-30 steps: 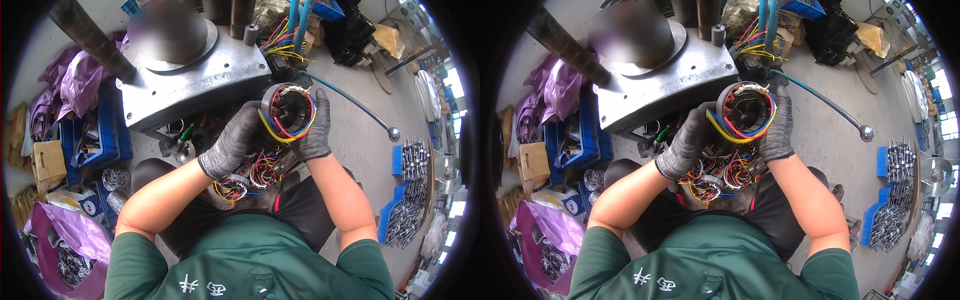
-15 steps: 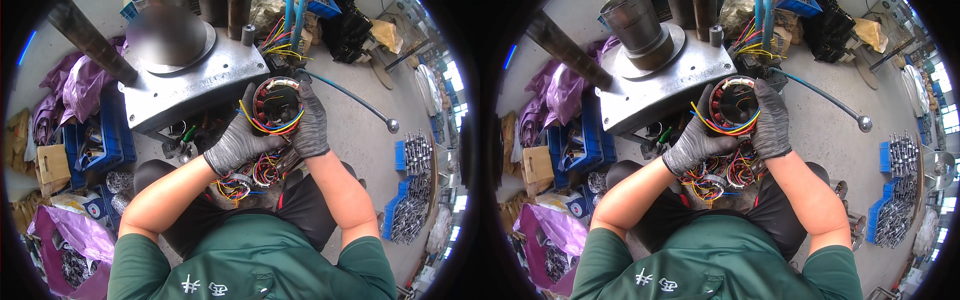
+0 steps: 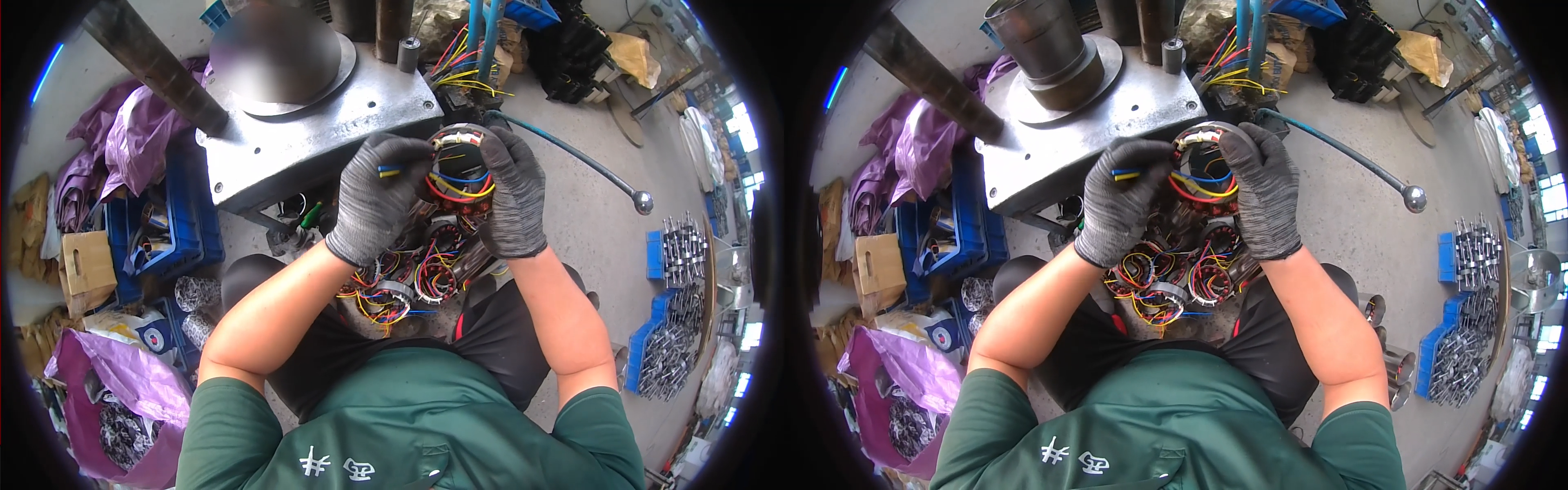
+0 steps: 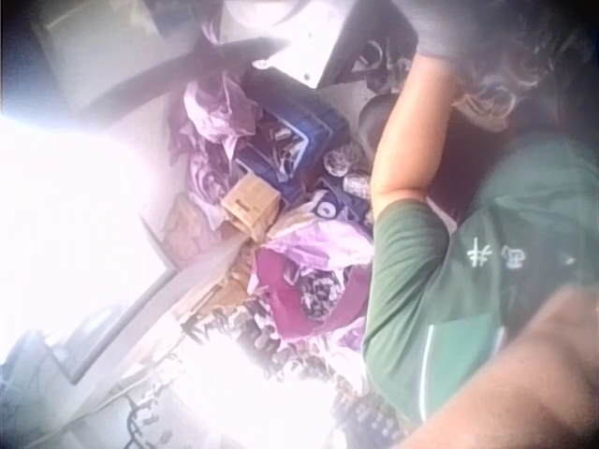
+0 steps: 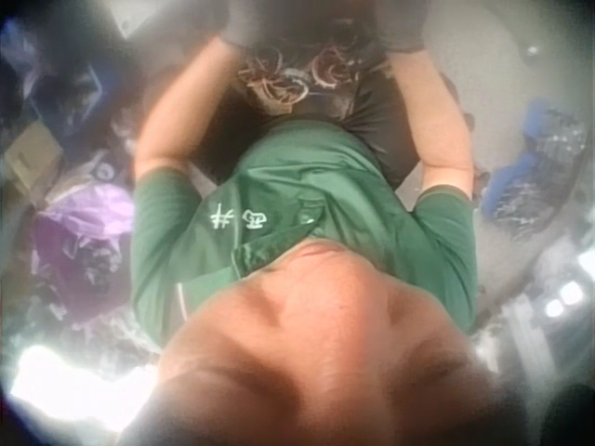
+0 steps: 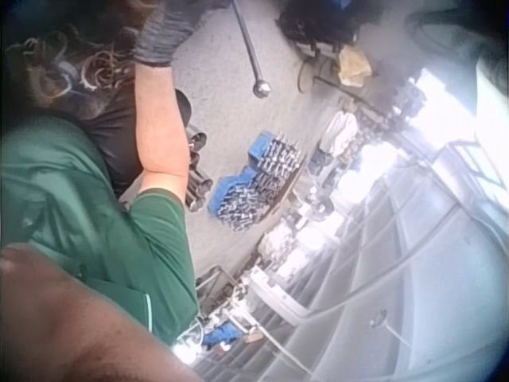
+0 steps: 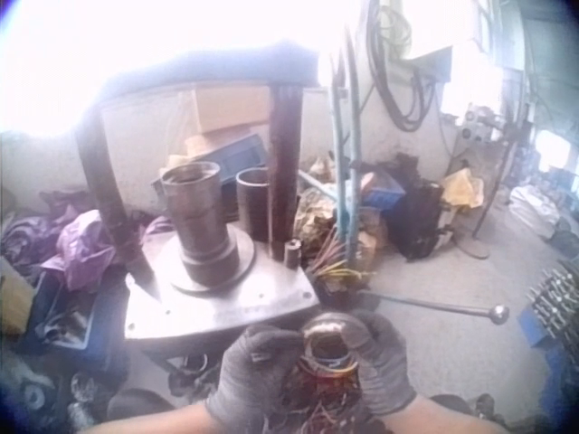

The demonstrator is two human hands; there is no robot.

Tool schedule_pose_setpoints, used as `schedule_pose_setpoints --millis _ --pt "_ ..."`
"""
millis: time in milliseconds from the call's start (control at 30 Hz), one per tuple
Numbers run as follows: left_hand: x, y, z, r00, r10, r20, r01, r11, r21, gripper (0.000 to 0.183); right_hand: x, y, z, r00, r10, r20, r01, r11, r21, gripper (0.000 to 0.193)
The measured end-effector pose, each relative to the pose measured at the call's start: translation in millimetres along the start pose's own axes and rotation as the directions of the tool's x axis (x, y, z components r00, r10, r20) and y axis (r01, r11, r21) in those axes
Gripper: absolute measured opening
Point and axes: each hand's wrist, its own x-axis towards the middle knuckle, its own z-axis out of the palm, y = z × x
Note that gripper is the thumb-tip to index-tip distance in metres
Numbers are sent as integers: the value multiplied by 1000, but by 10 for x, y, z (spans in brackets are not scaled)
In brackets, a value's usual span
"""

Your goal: The person sits on the floor and picks up metal motor casings, wipes them with a cloth, and then places them into a large industrial press to assemble electrical wire coils into the metal housings.

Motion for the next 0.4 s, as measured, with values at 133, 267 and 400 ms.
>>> schedule_pose_setpoints --millis 133,267,400 --pt "88 -22 -69 991 125 -46 -118 983 139 22 -68 -51 52 988 71 137 -64 996 -55 64" --pt "65 38 -63 980 195 35 -198 949 245 34 -101 -90 56 964 156 216 -147 987 -59 62" --pt "72 -77 -46 987 163 -2 -154 938 310 81 -124 -109 19 915 261 309 -335 916 219 65"
